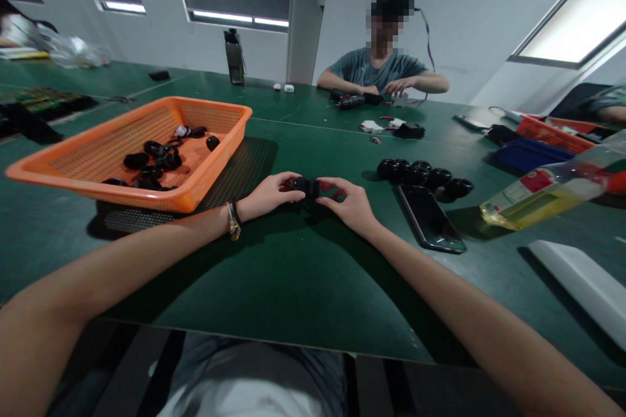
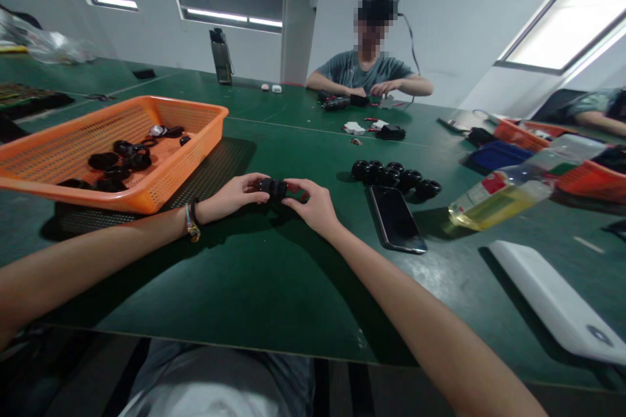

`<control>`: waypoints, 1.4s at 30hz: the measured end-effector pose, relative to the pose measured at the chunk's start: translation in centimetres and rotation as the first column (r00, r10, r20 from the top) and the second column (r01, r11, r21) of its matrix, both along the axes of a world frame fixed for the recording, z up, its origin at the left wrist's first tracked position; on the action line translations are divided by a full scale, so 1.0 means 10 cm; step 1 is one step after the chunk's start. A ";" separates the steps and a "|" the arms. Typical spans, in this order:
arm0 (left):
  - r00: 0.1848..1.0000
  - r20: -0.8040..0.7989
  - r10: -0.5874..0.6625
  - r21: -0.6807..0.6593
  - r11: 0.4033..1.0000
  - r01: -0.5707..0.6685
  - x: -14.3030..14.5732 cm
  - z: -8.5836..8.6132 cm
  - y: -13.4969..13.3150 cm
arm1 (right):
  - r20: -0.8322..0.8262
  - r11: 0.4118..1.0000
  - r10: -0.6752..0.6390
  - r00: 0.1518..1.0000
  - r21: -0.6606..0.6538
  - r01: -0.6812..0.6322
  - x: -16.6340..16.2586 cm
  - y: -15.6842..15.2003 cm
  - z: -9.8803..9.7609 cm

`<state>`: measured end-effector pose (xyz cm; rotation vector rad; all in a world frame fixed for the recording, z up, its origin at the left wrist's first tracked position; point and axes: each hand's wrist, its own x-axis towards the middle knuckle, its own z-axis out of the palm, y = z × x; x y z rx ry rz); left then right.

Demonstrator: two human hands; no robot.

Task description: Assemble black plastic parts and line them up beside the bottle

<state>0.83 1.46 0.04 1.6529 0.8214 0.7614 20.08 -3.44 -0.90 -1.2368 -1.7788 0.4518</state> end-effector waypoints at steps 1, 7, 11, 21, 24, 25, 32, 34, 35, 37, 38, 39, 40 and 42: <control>1.000 0.001 -0.001 -0.001 1.000 0.001 0.00 0.00 0.00 | 0.000 1.000 0.001 1.000 0.000 -0.001 0.00 0.00 0.00; 1.000 -0.001 -0.007 -0.005 1.000 0.007 0.00 0.00 0.00 | -0.012 1.000 0.004 1.000 -0.007 -0.004 0.00 0.00 0.01; 1.000 0.002 -0.006 -0.003 1.000 0.006 -0.01 -0.01 0.01 | -0.016 1.000 0.007 1.000 -0.005 -0.007 0.00 0.00 0.00; 1.000 -0.005 -0.005 0.002 1.000 0.005 -0.01 0.00 0.00 | -0.015 1.000 0.011 1.000 -0.013 -0.011 0.00 -0.01 0.01; 1.000 -0.010 -0.009 0.012 1.000 0.009 -0.01 0.00 0.00 | -0.015 1.000 0.009 1.000 -0.016 -0.010 -0.01 -0.01 0.02; 1.000 -0.015 -0.009 0.016 1.000 0.009 -0.01 0.00 0.00 | -0.015 1.000 0.010 1.000 -0.016 -0.010 -0.01 -0.01 0.02; 1.000 -0.027 -0.003 0.015 1.000 0.003 0.00 0.01 0.00 | -0.017 1.000 0.009 1.000 -0.012 -0.009 -0.01 0.00 0.01; 1.000 -0.017 -0.005 0.008 1.000 0.005 0.00 0.01 -0.01 | -0.014 1.000 0.012 1.000 -0.013 -0.012 -0.01 0.00 0.02; 1.000 -0.013 -0.005 0.005 1.000 0.005 0.00 0.01 -0.01 | -0.014 1.000 0.014 1.000 -0.015 -0.015 -0.01 0.00 0.02; 1.000 -0.006 -0.007 0.001 1.000 0.007 -0.01 0.01 -0.01 | -0.017 1.000 0.019 1.000 -0.017 -0.019 -0.01 -0.01 0.02; 1.000 -0.004 -0.007 -0.001 1.000 0.007 -0.01 0.01 -0.01 | -0.020 1.000 0.020 1.000 -0.017 -0.021 -0.01 -0.01 0.02; 1.000 -0.002 -0.007 -0.003 1.000 0.007 -0.01 0.01 -0.01 | -0.021 1.000 0.021 1.000 -0.018 -0.022 -0.01 -0.01 0.02; 1.000 -0.003 -0.008 -0.006 1.000 0.008 -0.01 0.01 -0.01 | -0.022 1.000 0.021 1.000 -0.018 -0.022 -0.01 -0.01 0.02; 1.000 -0.004 -0.009 -0.014 1.000 0.009 -0.01 0.01 -0.01 | -0.022 1.000 0.022 1.000 -0.019 -0.023 -0.01 -0.01 0.02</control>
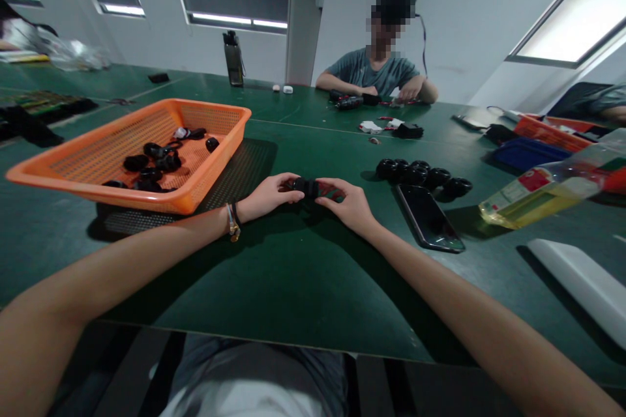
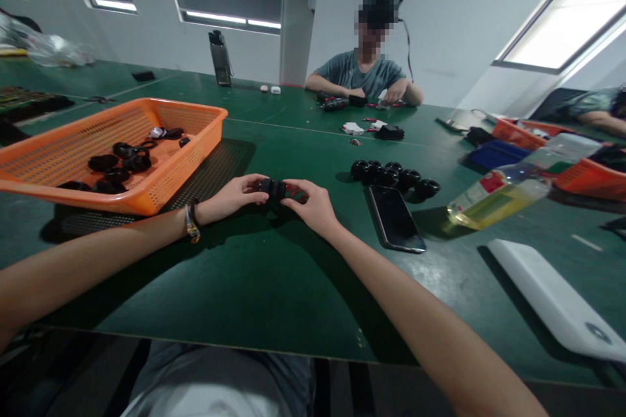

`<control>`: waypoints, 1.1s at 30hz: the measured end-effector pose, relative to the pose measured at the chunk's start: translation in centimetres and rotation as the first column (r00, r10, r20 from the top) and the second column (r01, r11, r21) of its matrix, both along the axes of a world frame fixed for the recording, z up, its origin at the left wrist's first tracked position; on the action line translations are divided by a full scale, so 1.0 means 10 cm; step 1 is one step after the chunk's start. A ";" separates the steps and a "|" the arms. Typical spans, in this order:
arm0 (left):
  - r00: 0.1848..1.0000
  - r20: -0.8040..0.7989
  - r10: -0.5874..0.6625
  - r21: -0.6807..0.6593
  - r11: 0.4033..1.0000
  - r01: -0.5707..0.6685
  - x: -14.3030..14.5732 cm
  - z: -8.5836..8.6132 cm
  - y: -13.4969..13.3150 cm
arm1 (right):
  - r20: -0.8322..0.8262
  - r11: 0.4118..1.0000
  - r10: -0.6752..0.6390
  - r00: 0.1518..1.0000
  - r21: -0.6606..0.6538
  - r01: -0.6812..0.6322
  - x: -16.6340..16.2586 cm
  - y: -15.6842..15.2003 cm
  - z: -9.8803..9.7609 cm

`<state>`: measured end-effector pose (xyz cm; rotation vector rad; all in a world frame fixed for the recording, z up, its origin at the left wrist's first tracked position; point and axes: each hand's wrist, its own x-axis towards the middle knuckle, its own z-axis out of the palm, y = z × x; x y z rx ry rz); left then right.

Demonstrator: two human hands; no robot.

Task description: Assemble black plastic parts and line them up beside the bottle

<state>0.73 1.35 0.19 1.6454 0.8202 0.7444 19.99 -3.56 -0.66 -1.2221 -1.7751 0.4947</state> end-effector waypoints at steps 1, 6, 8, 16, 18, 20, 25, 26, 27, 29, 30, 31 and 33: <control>1.000 0.000 -0.001 -0.003 1.000 0.001 0.00 0.00 0.00 | 0.001 1.000 0.001 1.000 -0.001 -0.001 0.00 0.00 0.00; 1.000 0.010 -0.003 -0.010 1.000 0.003 0.01 0.02 -0.01 | -0.004 1.000 0.001 1.000 -0.008 -0.001 0.00 0.00 0.00; 1.000 0.010 -0.003 -0.010 1.000 0.003 0.01 0.02 -0.01 | -0.009 1.000 0.002 1.000 -0.012 -0.002 0.00 0.00 0.01; 1.000 0.007 -0.001 -0.003 1.000 0.001 0.01 0.02 -0.01 | -0.014 1.000 0.000 1.000 -0.011 0.000 0.00 0.01 -0.02; 1.000 0.007 -0.004 -0.002 1.000 0.004 0.01 0.01 -0.01 | -0.012 1.000 -0.001 1.000 -0.009 0.001 0.00 0.01 -0.02; 1.000 0.010 -0.008 0.002 1.000 0.008 0.01 0.01 -0.01 | -0.013 1.000 -0.002 1.000 -0.008 0.001 0.00 0.01 -0.02; 0.999 0.030 -0.019 -0.005 1.000 0.019 0.01 0.02 -0.01 | -0.020 1.000 0.001 1.000 -0.010 -0.001 0.00 0.01 -0.01; 0.999 0.032 -0.020 -0.008 1.000 0.021 0.01 0.02 -0.01 | -0.018 1.000 0.001 1.000 -0.009 -0.002 0.00 0.01 -0.01; 0.999 0.033 -0.020 -0.011 1.000 0.021 0.01 0.02 -0.01 | -0.016 1.000 0.002 1.000 -0.008 -0.002 0.00 0.01 -0.01; 0.999 0.031 -0.017 -0.015 1.000 0.017 0.02 0.03 -0.02 | -0.012 1.000 0.004 1.000 -0.007 -0.004 0.00 0.01 -0.01; 0.999 0.030 -0.014 -0.016 1.000 0.014 0.02 0.03 -0.02 | -0.012 1.000 0.005 1.000 -0.006 -0.005 0.00 0.01 -0.01; 1.000 0.026 -0.011 -0.017 1.000 0.012 0.02 0.03 -0.02 | -0.012 1.000 0.005 1.000 -0.006 -0.006 0.00 0.01 -0.01; 1.000 0.019 -0.009 -0.016 1.000 0.009 0.01 0.03 -0.02 | -0.012 1.000 0.005 1.000 -0.008 -0.005 0.00 0.00 0.00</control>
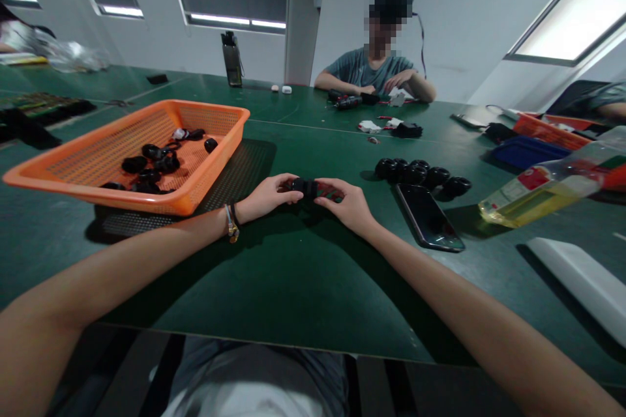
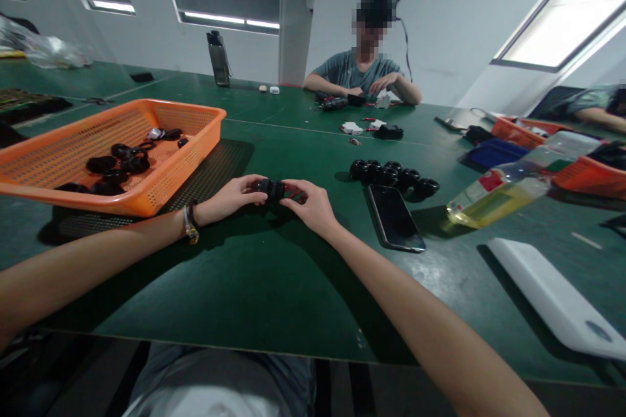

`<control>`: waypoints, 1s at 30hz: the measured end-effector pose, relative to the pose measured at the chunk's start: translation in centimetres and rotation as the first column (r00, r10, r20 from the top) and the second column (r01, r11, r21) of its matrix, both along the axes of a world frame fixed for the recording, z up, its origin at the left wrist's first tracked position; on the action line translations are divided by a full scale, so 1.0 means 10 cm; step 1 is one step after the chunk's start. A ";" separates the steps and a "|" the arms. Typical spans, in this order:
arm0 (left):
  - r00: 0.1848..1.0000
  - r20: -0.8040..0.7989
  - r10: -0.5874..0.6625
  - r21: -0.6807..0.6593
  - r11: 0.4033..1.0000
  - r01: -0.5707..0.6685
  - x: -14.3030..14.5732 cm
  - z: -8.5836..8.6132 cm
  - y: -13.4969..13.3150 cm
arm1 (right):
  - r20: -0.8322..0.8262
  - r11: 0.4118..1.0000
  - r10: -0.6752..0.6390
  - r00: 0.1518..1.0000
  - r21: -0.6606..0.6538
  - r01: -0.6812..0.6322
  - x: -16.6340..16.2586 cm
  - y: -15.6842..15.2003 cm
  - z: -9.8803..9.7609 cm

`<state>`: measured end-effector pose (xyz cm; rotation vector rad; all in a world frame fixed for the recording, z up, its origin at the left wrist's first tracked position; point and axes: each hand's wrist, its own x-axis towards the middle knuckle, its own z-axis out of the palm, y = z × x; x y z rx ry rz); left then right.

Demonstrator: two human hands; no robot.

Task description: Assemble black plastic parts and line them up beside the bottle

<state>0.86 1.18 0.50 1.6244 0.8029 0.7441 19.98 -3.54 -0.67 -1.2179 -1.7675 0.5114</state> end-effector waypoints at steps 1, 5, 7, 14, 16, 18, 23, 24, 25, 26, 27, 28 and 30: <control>1.000 -0.002 -0.001 0.001 1.000 0.001 0.00 0.00 0.00 | 0.001 1.000 0.000 1.000 -0.001 0.000 0.00 0.00 0.00; 1.000 0.009 -0.003 -0.004 1.000 0.003 0.00 0.00 0.00 | 0.004 1.000 -0.005 1.000 0.000 0.005 0.00 0.00 0.01; 1.000 0.014 -0.004 -0.009 1.000 0.004 0.00 -0.01 0.00 | 0.004 1.000 -0.007 1.000 0.001 0.007 0.00 0.00 0.00; 1.000 0.001 -0.002 -0.001 1.000 0.002 0.00 -0.01 0.01 | -0.015 1.000 -0.006 1.000 -0.003 0.006 -0.01 0.01 -0.02; 1.000 -0.006 -0.001 0.006 1.000 0.001 0.00 -0.01 0.01 | -0.016 1.000 -0.005 1.000 -0.008 0.005 -0.01 0.01 -0.01; 1.000 -0.005 0.001 0.010 1.000 -0.001 0.00 -0.01 0.00 | -0.017 1.000 -0.005 1.000 -0.009 0.005 -0.01 0.00 -0.01; 1.000 0.000 -0.003 0.014 1.000 0.003 -0.01 -0.01 0.00 | -0.010 1.000 0.000 1.000 -0.008 0.000 -0.01 0.00 0.00; 1.000 -0.001 -0.004 0.016 1.000 0.004 -0.01 -0.01 0.00 | -0.009 1.000 0.002 1.000 -0.007 -0.002 -0.01 0.00 0.01; 1.000 -0.002 -0.006 0.018 1.000 0.006 -0.01 -0.01 0.01 | -0.008 1.000 0.002 1.000 -0.005 -0.002 -0.01 0.00 0.01; 1.000 -0.004 -0.006 0.020 1.000 0.007 -0.01 -0.02 0.01 | -0.006 1.000 0.002 1.000 -0.003 -0.002 -0.01 0.00 0.01; 1.000 -0.007 -0.005 0.022 1.000 0.006 -0.01 -0.02 0.01 | -0.004 1.000 0.002 1.000 -0.002 -0.002 -0.01 0.00 0.01; 1.000 -0.010 -0.004 0.022 1.000 0.004 -0.01 -0.02 0.01 | -0.003 1.000 0.002 1.000 -0.001 -0.002 -0.01 0.00 0.01; 1.000 -0.016 -0.001 0.021 1.000 0.001 -0.01 -0.02 0.01 | -0.004 1.000 0.003 1.000 0.000 -0.003 -0.01 0.00 0.01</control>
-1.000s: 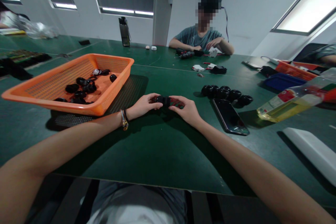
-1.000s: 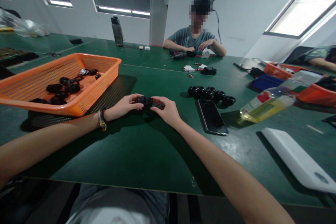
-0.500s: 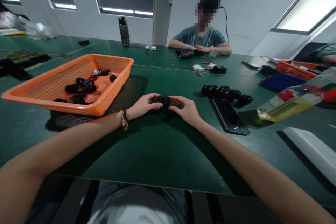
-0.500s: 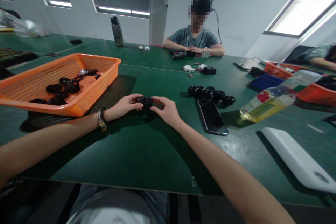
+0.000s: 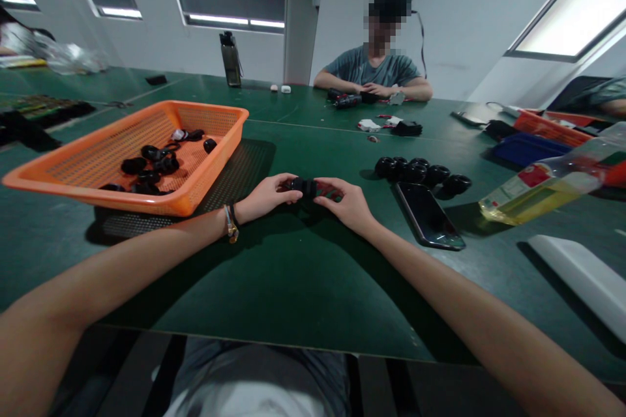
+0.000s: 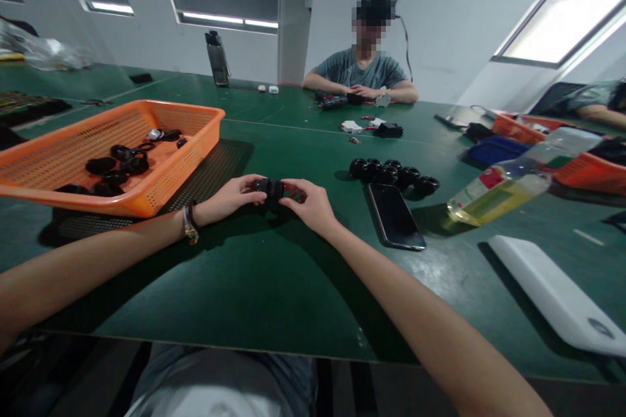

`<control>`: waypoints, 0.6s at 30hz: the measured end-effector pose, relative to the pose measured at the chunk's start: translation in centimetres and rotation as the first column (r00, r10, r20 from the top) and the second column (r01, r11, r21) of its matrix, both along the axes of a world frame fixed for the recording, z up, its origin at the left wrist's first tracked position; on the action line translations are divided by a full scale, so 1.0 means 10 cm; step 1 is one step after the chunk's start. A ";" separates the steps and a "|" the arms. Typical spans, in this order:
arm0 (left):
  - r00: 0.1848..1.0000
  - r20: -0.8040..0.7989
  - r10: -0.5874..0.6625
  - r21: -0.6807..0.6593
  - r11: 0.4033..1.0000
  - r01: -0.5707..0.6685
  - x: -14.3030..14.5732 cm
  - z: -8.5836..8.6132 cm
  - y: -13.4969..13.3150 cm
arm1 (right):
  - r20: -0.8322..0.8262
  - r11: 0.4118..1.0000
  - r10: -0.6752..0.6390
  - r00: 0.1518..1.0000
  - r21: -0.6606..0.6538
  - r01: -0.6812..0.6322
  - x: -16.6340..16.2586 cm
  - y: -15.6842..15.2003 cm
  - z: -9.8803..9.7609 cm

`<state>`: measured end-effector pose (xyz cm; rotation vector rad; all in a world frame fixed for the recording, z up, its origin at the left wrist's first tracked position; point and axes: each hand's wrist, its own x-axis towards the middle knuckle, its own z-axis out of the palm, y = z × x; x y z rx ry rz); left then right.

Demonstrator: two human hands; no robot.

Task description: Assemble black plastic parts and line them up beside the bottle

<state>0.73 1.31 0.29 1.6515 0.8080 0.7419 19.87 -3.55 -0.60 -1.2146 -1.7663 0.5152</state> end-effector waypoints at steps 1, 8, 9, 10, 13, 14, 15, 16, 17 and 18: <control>1.000 -0.002 0.001 -0.001 1.000 -0.001 0.00 0.00 0.00 | 0.000 1.000 0.000 1.000 0.000 0.000 0.00 0.00 0.00; 1.000 0.004 0.004 -0.001 1.000 -0.004 0.00 0.00 0.00 | 0.005 1.000 0.003 1.000 -0.002 -0.003 0.00 0.00 0.00; 1.000 0.002 0.005 -0.001 1.000 -0.005 0.00 0.00 0.00 | 0.002 1.000 0.003 1.000 -0.003 -0.003 0.00 0.00 0.00; 1.000 -0.001 0.005 0.000 1.000 -0.005 0.00 0.00 0.00 | 0.000 1.000 0.002 1.000 -0.005 -0.002 0.00 0.00 -0.01; 1.000 -0.003 0.000 0.000 1.000 0.000 0.00 0.00 0.00 | -0.009 1.000 -0.004 1.000 -0.008 0.004 0.00 0.01 -0.02; 1.000 -0.002 -0.002 0.001 1.000 0.002 0.01 0.00 0.00 | -0.013 1.000 -0.005 1.000 -0.008 0.005 0.00 0.01 -0.02; 1.000 0.000 -0.003 0.000 1.000 0.003 0.01 0.00 0.00 | -0.015 1.000 -0.005 1.000 -0.006 0.005 0.00 0.01 -0.02; 1.000 0.003 -0.004 -0.001 1.000 0.004 0.01 0.00 0.00 | -0.015 1.000 -0.003 1.000 -0.005 0.003 0.00 0.01 -0.02; 1.000 0.007 -0.005 -0.005 1.000 0.006 0.01 0.01 -0.01 | -0.014 1.000 -0.001 1.000 -0.004 0.001 0.00 0.01 -0.02; 1.000 0.012 -0.006 -0.009 1.000 0.006 0.01 0.01 -0.01 | -0.012 1.000 -0.001 1.000 -0.003 0.001 -0.01 0.01 -0.02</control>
